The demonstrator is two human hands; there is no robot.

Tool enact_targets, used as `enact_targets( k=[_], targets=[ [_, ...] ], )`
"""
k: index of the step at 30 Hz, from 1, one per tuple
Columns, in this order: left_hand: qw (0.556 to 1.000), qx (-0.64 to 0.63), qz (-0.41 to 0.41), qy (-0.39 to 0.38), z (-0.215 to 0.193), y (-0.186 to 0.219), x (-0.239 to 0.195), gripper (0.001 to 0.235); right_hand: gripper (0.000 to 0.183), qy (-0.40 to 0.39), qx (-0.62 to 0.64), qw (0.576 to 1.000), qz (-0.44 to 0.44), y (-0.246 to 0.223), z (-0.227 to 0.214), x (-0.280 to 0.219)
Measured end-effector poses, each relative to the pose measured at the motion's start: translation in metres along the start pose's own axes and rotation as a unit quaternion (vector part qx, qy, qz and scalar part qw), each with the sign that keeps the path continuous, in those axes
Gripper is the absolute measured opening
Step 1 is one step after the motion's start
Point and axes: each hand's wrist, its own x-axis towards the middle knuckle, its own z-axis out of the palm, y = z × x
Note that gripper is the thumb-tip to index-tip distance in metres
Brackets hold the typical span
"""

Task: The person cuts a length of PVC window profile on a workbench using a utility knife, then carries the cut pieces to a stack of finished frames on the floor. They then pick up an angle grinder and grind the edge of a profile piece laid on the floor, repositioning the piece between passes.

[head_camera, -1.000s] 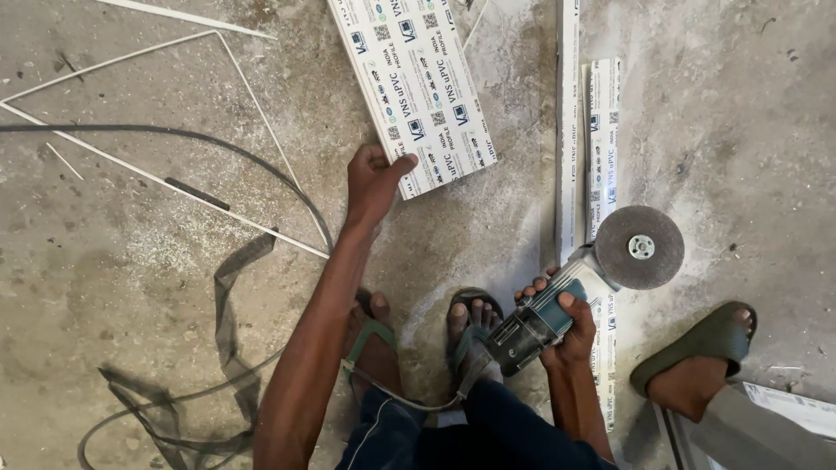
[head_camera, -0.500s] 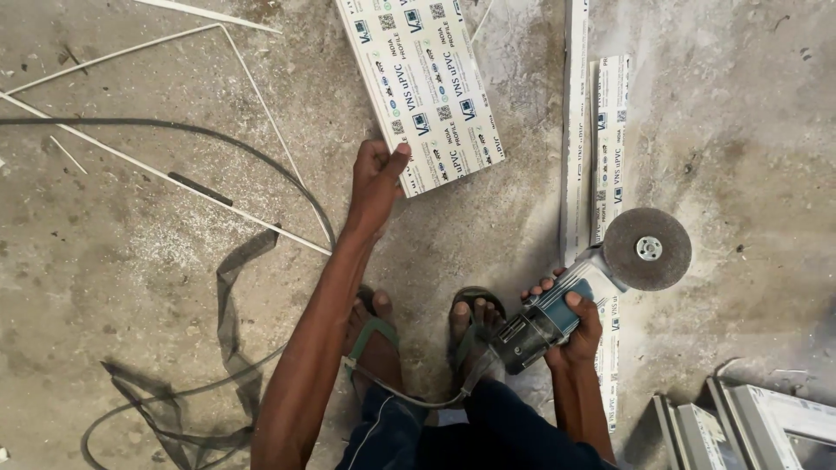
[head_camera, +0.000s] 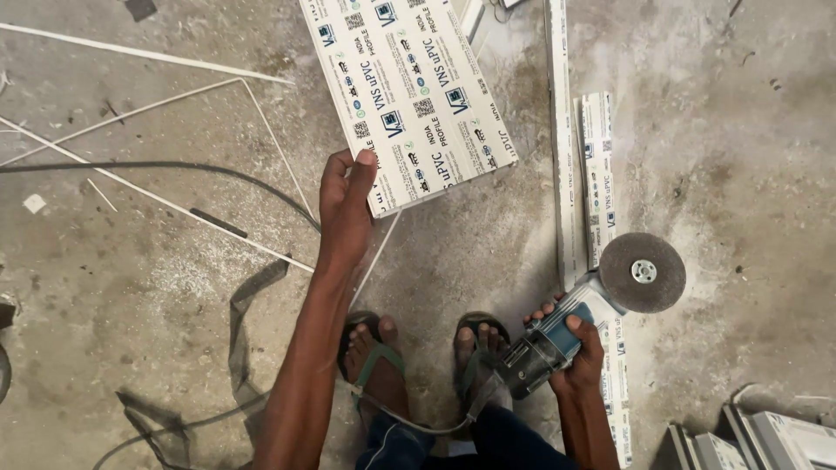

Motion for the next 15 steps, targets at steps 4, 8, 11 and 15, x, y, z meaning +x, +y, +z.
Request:
enact_targets(
  k=[4, 8, 11, 15],
  targets=[
    [0.999, -0.054, 0.001, -0.003, -0.006, -0.002, 0.001, 0.041, 0.056, 0.019, -0.016, 1.0, -0.001, 0.002, 0.0, -0.002],
    [0.997, -0.072, 0.007, -0.001, -0.009, -0.004, 0.0, 0.04, 0.056, 0.015, -0.008, 1.0, -0.003, 0.003, -0.002, -0.005],
    [0.994, -0.104, 0.018, -0.004, 0.001, 0.015, -0.003, 0.048, 0.056, 0.009, 0.002, 1.0, 0.004, 0.004, -0.004, -0.003],
    [0.985, -0.108, 0.104, -0.09, 0.034, 0.103, -0.01, 0.081, 0.055, -0.001, 0.006, 1.0, 0.001, 0.008, -0.011, -0.003]
  ],
)
